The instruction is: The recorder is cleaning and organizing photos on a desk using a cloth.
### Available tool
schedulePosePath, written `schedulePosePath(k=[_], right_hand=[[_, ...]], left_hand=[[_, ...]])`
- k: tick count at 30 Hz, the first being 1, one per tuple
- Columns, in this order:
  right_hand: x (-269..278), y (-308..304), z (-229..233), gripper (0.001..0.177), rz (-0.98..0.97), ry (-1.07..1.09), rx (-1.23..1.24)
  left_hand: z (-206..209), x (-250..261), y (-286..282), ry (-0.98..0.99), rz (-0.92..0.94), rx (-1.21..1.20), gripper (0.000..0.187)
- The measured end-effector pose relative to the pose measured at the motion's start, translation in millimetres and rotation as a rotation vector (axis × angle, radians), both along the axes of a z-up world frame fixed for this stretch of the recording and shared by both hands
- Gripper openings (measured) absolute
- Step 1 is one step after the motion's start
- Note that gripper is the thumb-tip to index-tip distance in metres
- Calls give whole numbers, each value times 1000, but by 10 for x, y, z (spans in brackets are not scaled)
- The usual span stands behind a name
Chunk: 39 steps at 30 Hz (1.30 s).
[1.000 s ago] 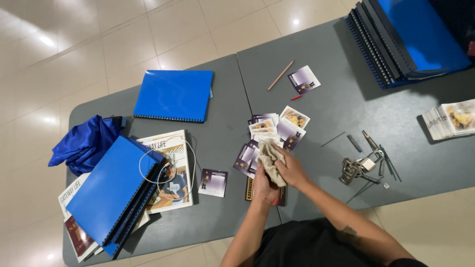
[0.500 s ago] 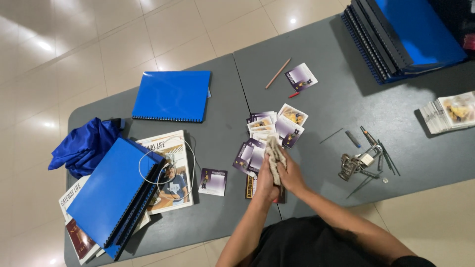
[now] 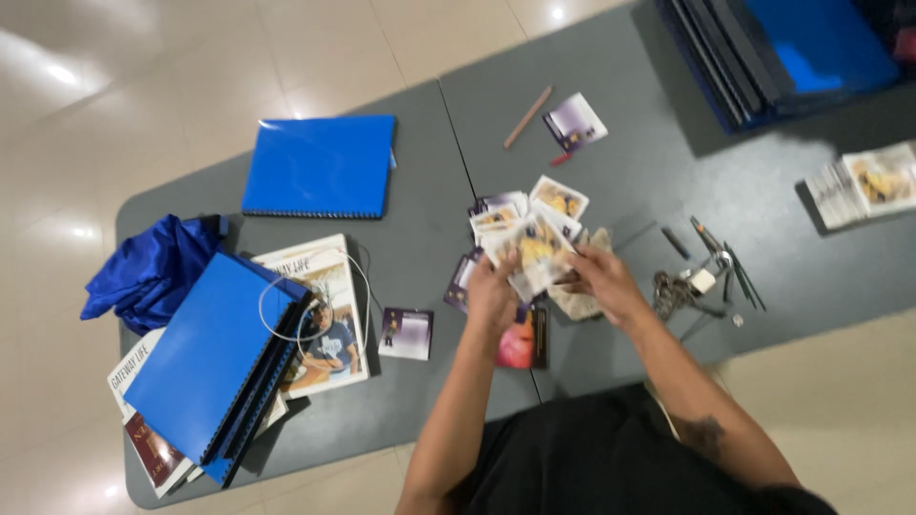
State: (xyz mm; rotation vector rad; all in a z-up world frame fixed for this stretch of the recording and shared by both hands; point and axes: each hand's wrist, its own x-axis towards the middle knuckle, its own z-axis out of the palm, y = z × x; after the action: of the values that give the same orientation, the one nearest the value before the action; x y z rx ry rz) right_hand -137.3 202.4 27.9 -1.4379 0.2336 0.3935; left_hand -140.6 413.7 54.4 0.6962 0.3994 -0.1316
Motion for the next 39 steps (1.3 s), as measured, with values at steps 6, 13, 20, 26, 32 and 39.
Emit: schedulePosePath(k=[6,13,20,26,32,39], right_hand=[[39,73,317,23,-210,-47,282],[-103,184,841,22,-307,-281,-66],[-402,311,1019,26,-120,-861,-603],[-290,-116,778,27,-179,-597,-252],[-195,-578,599,31,-206,-372,-79],[-116,-841,723,35,-405,109,682]], left_hand=[[-98,126,82,-95,109,332,29],[245,-66,-113,-93,221,884,39],[386,-153,-318,-90,-116,78,56],[532,-5,-110,60,-229,-99,79],[225,68,-334,6,-369,149,38],[162,206,-788,43,-264,102,27]])
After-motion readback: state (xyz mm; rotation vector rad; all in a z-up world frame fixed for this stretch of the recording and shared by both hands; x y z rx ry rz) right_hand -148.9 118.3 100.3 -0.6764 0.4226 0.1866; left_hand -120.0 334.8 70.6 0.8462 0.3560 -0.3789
